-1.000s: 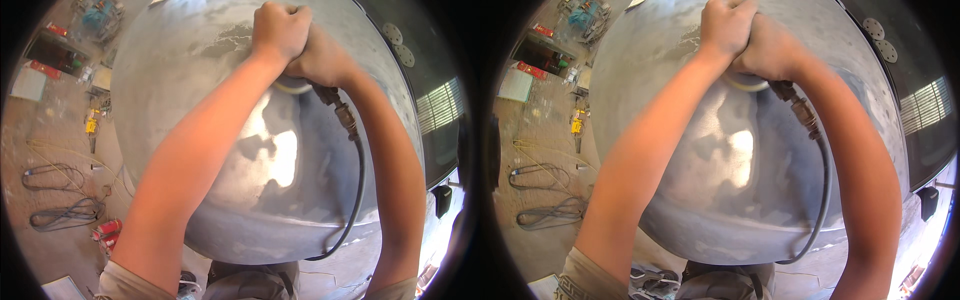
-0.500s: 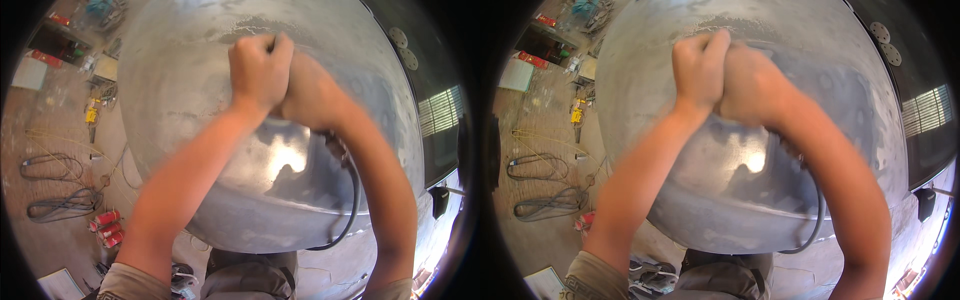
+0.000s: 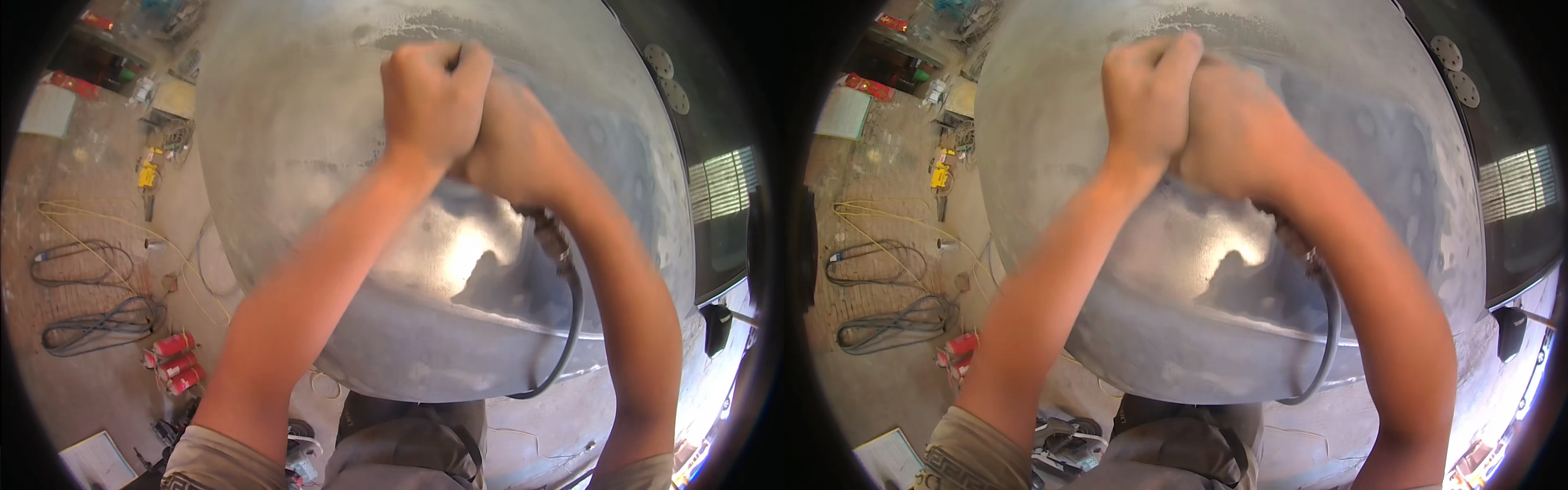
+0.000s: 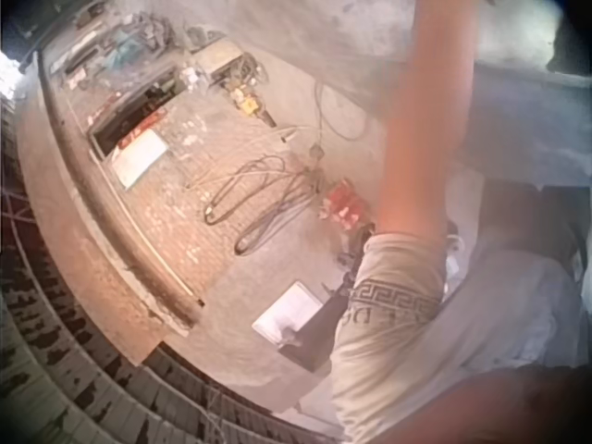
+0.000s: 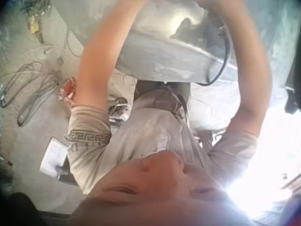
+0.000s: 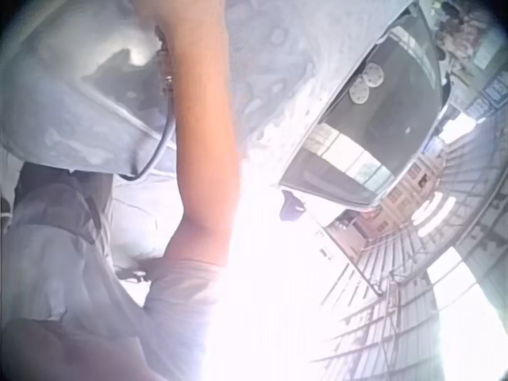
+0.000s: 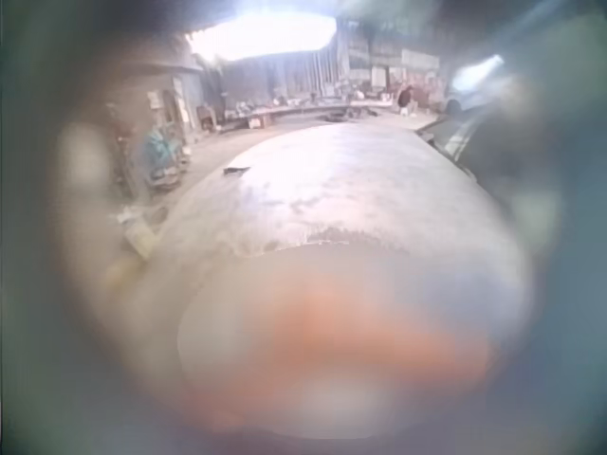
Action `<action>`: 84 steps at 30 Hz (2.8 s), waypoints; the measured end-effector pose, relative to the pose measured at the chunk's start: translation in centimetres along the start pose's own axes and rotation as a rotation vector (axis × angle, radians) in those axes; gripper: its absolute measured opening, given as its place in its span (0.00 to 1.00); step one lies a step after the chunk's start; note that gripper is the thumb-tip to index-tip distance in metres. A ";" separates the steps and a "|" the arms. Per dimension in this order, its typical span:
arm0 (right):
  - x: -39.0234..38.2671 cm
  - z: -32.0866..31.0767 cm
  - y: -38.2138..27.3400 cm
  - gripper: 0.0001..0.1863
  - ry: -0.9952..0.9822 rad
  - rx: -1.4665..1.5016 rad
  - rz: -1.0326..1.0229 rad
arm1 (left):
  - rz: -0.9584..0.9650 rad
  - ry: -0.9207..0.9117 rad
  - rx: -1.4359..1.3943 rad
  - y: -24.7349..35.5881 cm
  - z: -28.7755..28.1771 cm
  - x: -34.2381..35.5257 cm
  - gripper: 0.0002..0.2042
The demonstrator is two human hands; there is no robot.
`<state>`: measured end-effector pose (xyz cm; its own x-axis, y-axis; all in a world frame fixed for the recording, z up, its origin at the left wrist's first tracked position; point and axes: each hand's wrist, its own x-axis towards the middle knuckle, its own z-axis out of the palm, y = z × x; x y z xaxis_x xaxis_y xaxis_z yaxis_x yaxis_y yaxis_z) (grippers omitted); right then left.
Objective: The person sands the hood of a car using a handheld power sander. They move the sander across the surface in circular and linear motions, occasionally pausing to feel the surface with their hand. The task continues across multiple areas of the hood.
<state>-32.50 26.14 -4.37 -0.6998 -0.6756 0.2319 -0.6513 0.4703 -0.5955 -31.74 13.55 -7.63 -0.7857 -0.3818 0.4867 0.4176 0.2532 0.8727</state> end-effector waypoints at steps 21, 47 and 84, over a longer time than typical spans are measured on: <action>-1.3 1.4 -0.2 0.12 -0.024 0.013 -0.076 | 0.060 0.049 0.054 -0.1 -1.4 -1.9 0.21; 1.2 -2.9 3.8 0.20 0.138 0.055 -0.012 | -0.001 -0.085 0.211 -0.5 3.7 3.9 0.19; -17.2 -8.3 6.6 0.34 0.115 0.179 -0.007 | -0.317 -0.623 0.444 11.2 13.1 -10.5 0.40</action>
<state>-27.18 45.58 -5.96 -0.7313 -0.6040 0.3168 -0.6009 0.3509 -0.7182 -24.80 32.05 -3.47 -0.9994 0.0351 -0.0052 0.0167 0.5938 0.8044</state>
